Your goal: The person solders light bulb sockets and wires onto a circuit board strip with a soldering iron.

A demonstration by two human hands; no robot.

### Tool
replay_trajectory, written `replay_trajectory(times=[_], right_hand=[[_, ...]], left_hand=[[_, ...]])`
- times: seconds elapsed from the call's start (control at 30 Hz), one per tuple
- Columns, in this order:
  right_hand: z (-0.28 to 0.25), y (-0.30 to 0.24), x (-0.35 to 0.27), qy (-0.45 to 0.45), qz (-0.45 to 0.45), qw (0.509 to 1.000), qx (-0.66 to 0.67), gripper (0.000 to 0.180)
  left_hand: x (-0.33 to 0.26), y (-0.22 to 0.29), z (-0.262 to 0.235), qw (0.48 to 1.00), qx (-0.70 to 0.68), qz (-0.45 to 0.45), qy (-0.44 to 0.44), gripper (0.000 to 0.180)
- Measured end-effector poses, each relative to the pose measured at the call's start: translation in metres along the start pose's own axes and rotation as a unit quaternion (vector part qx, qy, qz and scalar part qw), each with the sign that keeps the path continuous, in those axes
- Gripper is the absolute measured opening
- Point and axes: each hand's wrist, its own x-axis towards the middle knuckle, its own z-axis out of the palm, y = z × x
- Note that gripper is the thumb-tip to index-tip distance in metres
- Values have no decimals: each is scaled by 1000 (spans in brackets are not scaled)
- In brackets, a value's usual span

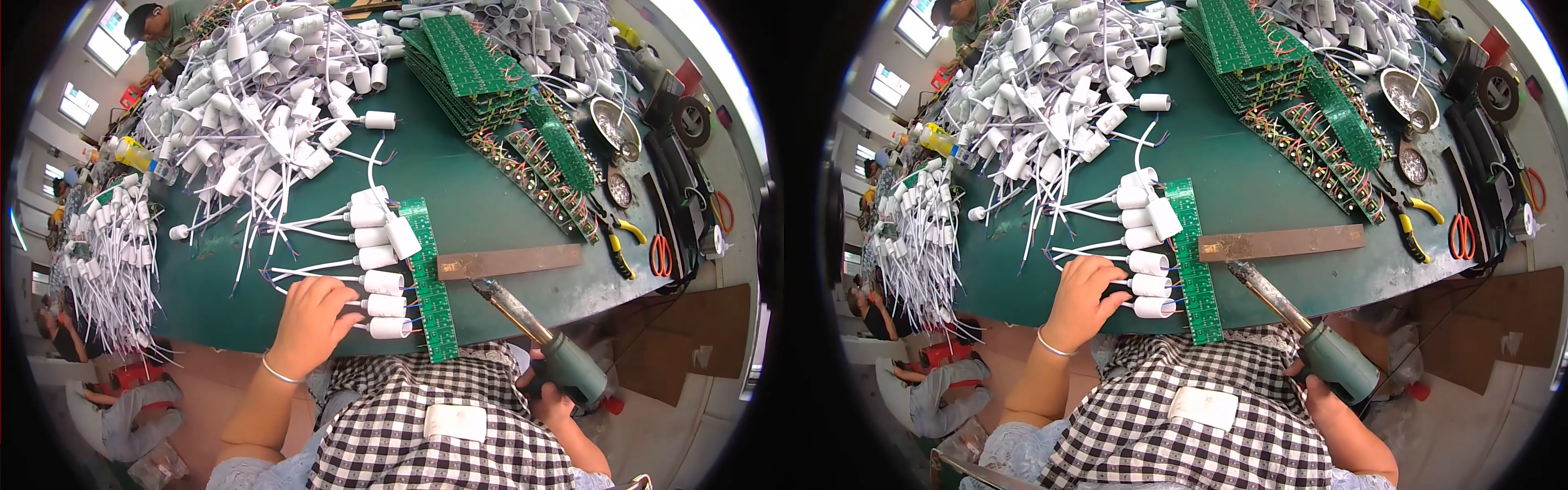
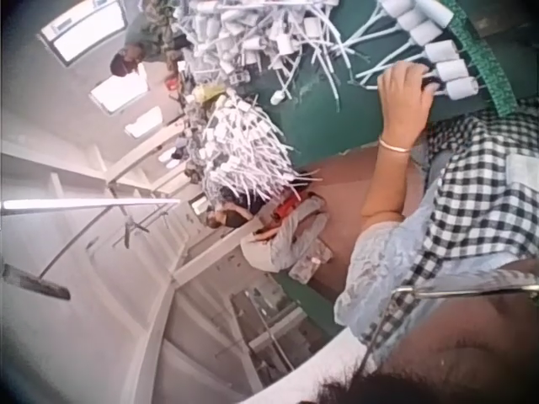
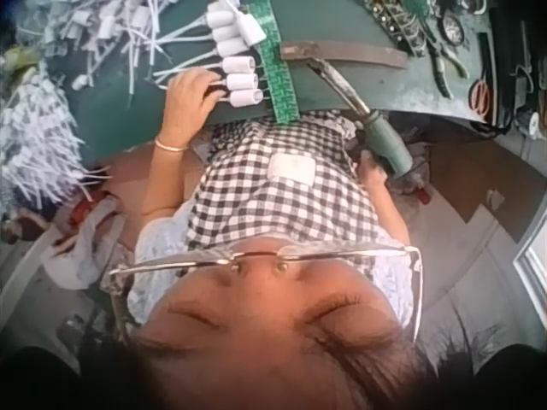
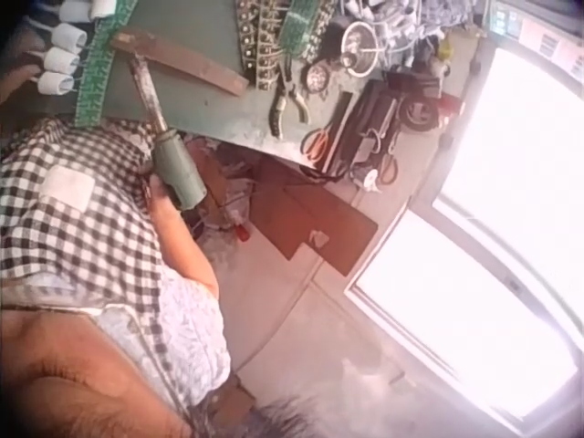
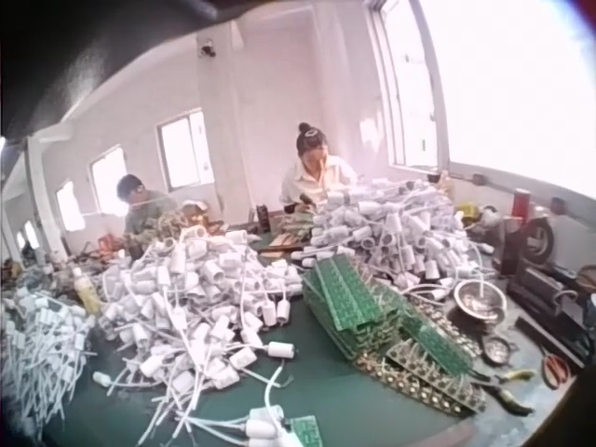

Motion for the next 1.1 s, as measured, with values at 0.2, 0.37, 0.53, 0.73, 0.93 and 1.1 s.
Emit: replay_trajectory(times=[0.2,0.37,0.53,0.73,0.93,1.1], right_hand=[[26,-16,12,75,-59,995,-31,61],[10,-12,5,35,-28,998,-37,58],[6,-6,11,4,-73,997,-27,58],[10,-14,5,25,-18,997,-66,62],[5,-2,2,4,24,993,-113,70],[16,-10,4,-10,15,998,-62,69]], left_hand=[[8,-7,-5,993,77,83,17,16],[51,15,-22,929,264,154,209,22],[68,-14,10,993,-12,54,108,37],[5,26,3,989,-55,103,96,36],[-11,39,45,994,-20,74,83,46],[5,34,45,985,-29,125,112,38]])
